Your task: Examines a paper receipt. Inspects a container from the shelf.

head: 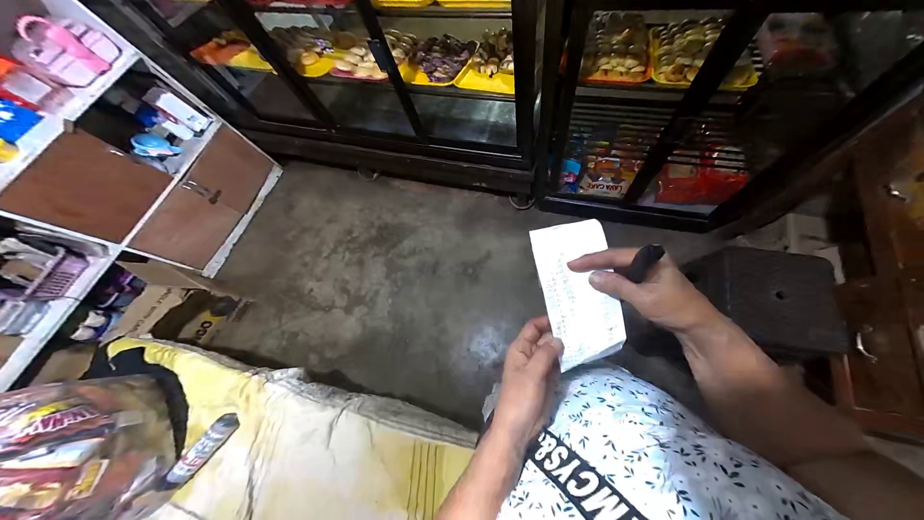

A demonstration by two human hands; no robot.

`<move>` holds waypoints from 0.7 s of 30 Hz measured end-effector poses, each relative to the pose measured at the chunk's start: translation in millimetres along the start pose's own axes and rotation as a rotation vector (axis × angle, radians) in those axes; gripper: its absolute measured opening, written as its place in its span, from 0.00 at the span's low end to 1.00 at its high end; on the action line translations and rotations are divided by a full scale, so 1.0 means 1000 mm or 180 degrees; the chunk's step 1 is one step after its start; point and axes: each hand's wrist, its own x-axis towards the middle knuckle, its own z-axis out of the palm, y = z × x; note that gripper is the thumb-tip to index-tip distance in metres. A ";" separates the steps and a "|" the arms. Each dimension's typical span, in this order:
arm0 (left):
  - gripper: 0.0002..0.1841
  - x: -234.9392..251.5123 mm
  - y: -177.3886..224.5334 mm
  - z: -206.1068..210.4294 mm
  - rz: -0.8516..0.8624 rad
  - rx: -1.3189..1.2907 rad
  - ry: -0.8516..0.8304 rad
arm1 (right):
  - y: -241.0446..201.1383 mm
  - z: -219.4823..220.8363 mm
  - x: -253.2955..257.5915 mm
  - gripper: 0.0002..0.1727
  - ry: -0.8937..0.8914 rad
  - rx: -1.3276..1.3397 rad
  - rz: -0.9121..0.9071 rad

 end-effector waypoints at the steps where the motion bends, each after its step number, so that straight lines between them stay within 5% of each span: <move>1: 0.13 0.000 0.000 0.000 0.0002 -0.0022 0.0000 | 0.001 0.000 0.000 0.13 0.0002 0.0021 -0.0030; 21: 0.14 -0.001 -0.005 -0.002 -0.0101 0.0209 -0.0377 | -0.004 -0.008 0.009 0.13 0.0251 0.0185 -0.0206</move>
